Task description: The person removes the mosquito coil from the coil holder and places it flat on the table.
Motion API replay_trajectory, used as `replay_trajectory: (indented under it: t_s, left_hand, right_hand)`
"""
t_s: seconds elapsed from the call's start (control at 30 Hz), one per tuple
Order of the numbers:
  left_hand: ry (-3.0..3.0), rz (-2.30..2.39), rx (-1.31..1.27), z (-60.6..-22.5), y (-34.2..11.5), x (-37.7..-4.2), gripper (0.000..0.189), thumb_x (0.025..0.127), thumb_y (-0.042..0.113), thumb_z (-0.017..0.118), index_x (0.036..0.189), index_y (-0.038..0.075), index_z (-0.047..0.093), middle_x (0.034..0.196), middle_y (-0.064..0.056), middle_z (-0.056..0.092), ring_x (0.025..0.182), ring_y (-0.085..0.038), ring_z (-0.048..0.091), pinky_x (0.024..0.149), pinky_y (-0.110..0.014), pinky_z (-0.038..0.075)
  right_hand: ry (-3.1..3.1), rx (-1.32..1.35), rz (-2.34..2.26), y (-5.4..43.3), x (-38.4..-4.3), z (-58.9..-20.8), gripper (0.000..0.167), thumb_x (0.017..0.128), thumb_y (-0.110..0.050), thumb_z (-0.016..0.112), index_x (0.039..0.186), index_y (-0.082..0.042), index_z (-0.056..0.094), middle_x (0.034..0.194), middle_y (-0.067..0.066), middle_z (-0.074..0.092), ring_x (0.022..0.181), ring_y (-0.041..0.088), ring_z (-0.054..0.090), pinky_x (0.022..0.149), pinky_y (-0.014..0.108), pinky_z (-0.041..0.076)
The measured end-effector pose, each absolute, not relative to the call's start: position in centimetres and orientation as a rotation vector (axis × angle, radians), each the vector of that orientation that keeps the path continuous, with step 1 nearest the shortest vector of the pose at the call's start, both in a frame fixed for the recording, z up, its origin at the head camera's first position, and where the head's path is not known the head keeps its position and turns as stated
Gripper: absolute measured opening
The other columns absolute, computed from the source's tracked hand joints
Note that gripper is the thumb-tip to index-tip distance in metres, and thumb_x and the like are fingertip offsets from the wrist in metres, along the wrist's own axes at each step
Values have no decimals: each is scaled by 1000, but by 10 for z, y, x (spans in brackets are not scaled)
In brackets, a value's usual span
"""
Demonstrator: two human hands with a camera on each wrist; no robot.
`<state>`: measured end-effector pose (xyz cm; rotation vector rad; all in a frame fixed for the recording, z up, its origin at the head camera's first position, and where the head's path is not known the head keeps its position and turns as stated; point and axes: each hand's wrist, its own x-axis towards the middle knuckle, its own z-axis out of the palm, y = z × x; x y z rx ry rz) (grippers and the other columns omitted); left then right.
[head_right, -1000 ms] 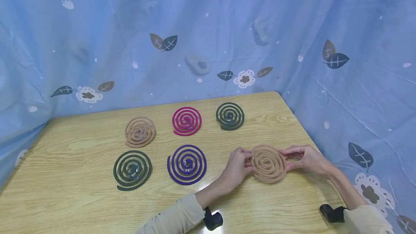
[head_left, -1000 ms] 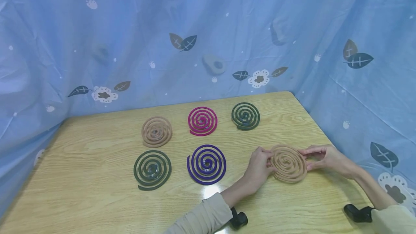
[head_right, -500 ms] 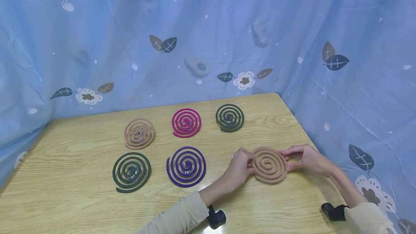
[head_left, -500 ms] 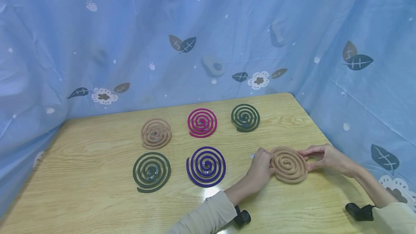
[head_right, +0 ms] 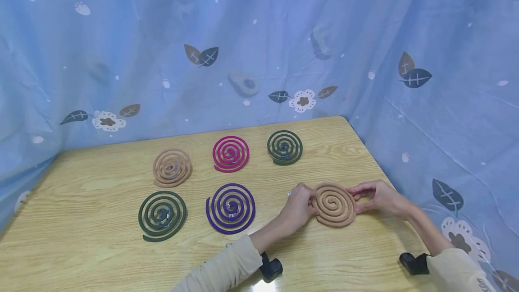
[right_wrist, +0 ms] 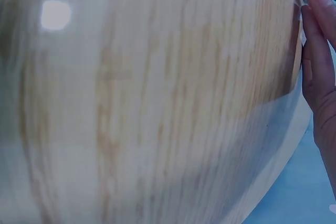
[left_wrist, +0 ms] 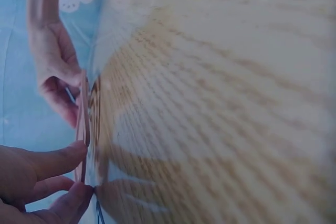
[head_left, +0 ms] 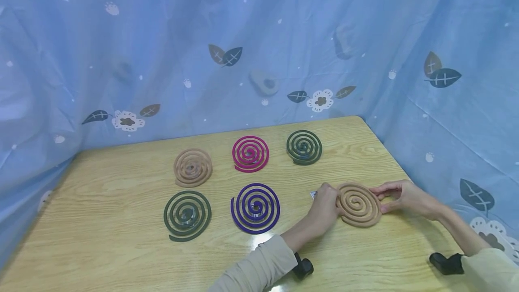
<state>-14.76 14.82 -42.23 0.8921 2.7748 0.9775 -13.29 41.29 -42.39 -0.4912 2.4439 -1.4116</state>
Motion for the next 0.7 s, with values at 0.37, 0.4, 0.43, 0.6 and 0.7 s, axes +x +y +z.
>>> replay_trajectory:
  t_s: [0.37,0.4,0.43,0.6,0.7]
  left_hand:
    - [2769,958,857,-421,148,-151,15,70,9,84,69,9,69,70,4,56,74,-1,45,57,-9,37]
    - [2763,961,857,-421,149,-151,16,70,9,84,67,8,68,69,4,55,74,-1,45,56,-9,37]
    - [2764,957,859,-421,149,-151,17,70,8,84,66,8,68,68,5,54,73,-1,44,57,-9,36]
    - [2787,921,851,-422,150,-152,25,67,9,86,61,10,62,63,6,47,67,-2,40,55,-12,34]
    - [2804,900,841,-422,150,-153,22,66,9,86,64,9,65,63,6,47,66,-3,40,55,-13,35]
  right_hand:
    - [2417,-453,-1450,413,-133,-429,50,79,-1,75,119,20,53,101,3,70,90,6,64,76,17,55]
    - [2420,-450,-1450,413,-133,-429,50,79,-1,75,119,20,53,100,2,70,89,6,64,76,17,55]
    - [2420,-447,-1452,413,-132,-430,50,79,-1,75,119,19,54,100,2,70,89,6,64,75,17,55]
    - [2416,-478,-1456,414,-133,-429,49,79,1,74,119,19,54,99,3,69,88,6,63,74,17,55]
    - [2418,-484,-1452,414,-135,-428,48,79,1,74,119,18,54,98,3,69,87,6,63,74,17,55]
